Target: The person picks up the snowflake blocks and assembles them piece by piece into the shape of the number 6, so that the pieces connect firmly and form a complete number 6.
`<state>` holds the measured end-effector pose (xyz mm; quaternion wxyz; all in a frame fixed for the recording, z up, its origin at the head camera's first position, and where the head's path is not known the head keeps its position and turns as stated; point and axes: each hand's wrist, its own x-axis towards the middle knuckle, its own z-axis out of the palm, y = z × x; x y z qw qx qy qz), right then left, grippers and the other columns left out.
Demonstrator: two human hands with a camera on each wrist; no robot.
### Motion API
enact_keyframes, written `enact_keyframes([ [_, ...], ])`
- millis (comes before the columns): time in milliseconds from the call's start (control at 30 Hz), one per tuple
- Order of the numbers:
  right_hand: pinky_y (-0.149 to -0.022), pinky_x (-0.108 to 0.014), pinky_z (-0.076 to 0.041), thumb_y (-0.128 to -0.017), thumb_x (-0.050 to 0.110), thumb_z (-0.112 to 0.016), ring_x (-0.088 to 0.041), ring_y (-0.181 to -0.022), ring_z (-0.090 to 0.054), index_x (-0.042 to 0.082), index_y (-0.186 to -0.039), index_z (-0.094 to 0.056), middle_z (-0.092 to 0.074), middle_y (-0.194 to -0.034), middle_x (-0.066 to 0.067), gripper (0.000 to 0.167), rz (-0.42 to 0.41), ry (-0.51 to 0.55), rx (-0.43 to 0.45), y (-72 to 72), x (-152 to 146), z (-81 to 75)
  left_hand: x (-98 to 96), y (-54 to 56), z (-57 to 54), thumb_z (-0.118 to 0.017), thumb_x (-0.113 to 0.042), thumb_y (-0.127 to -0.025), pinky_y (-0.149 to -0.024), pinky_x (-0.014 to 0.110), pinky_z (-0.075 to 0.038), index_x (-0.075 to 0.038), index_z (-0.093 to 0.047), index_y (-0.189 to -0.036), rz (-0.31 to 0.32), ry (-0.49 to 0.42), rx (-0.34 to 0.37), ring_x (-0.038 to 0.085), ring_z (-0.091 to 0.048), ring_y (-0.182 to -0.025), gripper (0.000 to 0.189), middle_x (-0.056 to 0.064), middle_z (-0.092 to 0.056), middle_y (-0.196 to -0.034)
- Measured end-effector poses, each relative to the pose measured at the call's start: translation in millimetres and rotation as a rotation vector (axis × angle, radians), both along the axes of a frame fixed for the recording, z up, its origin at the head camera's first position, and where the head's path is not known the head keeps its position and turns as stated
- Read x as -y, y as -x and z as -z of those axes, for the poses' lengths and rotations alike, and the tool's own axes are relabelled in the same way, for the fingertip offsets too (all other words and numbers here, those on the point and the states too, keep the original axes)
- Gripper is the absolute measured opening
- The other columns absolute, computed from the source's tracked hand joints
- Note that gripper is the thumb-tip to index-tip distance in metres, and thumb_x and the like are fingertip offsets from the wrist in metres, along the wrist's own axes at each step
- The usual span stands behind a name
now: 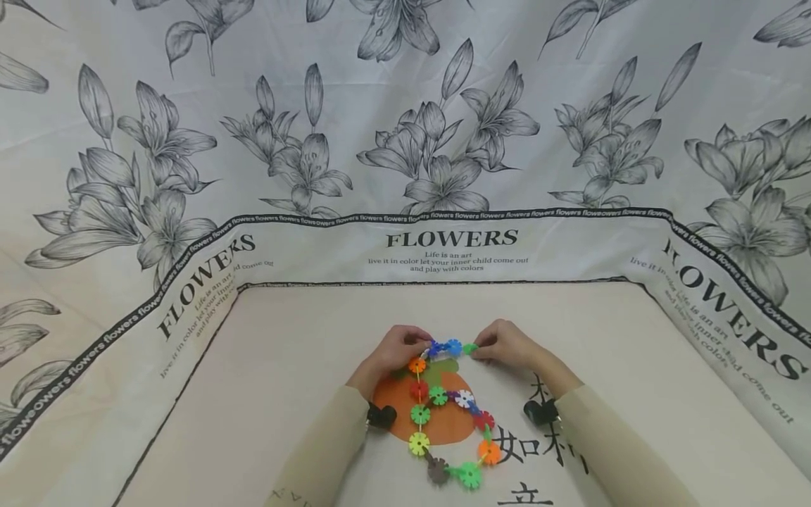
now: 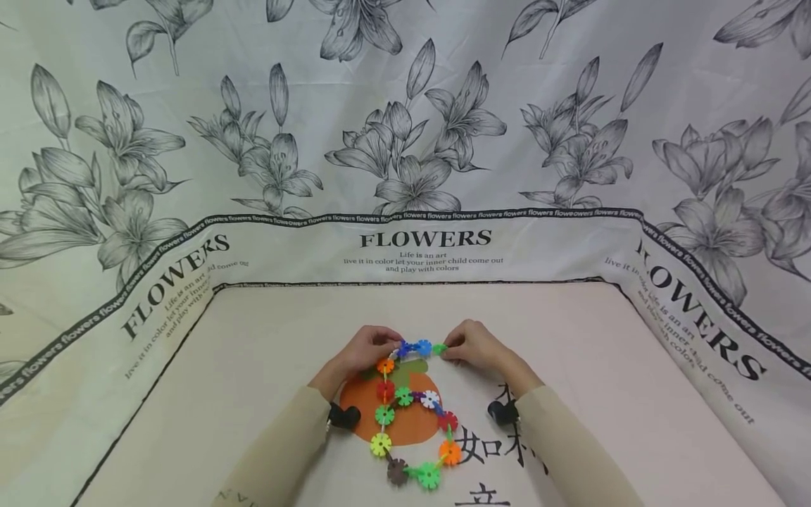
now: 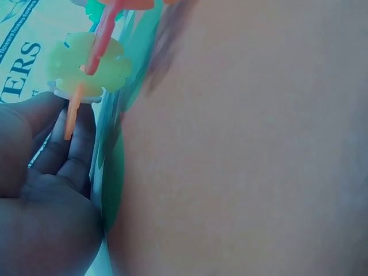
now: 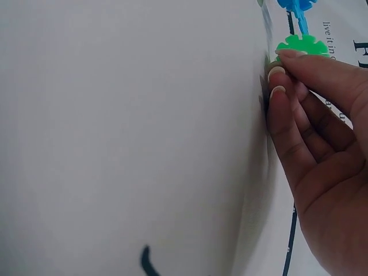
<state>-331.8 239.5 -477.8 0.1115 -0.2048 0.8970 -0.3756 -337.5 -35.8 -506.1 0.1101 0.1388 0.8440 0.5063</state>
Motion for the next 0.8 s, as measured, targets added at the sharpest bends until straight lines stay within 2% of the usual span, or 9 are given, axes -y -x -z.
enact_keyframes([
  [300, -0.064, -0.028, -0.052, -0.09, 0.013, -0.077, -0.018, -0.068, -0.063, 0.008, -0.089, -0.08, -0.071, -0.074, -0.002, 0.005, -0.001, 0.021, 0.019, 3.2, 0.5, 0.2, 0.7, -1.6, -0.3, -0.067, -0.02, -0.101, -0.089, 0.035, -0.052, -0.011, -0.077, -0.11, 0.013, -0.024, -0.023, 0.016, -0.06, -0.091, 0.016, -0.001, -0.069, -0.097],
  [533, -0.065, -0.029, -0.054, -0.09, 0.013, -0.077, -0.019, -0.07, -0.064, 0.008, -0.091, -0.08, -0.072, -0.077, -0.003, 0.005, -0.017, 0.028, 0.015, 3.3, 0.5, -1.9, 1.5, -0.9, -1.4, -0.068, -0.02, -0.101, -0.087, 0.034, -0.053, -0.011, -0.077, -0.111, 0.009, -0.054, -0.009, 0.016, -0.06, -0.09, 0.016, -0.001, -0.069, -0.097],
  [800, -0.064, -0.028, -0.054, -0.09, 0.012, -0.077, -0.018, -0.069, -0.065, 0.006, -0.092, -0.08, -0.072, -0.078, -0.004, 0.007, -0.029, 0.03, 0.029, 2.1, -0.3, -1.5, 1.7, 0.4, 0.9, -0.068, -0.021, -0.1, -0.087, 0.033, -0.052, -0.013, -0.077, -0.11, 0.014, -0.045, 0.005, 0.016, -0.061, -0.09, 0.015, -0.002, -0.069, -0.096],
])
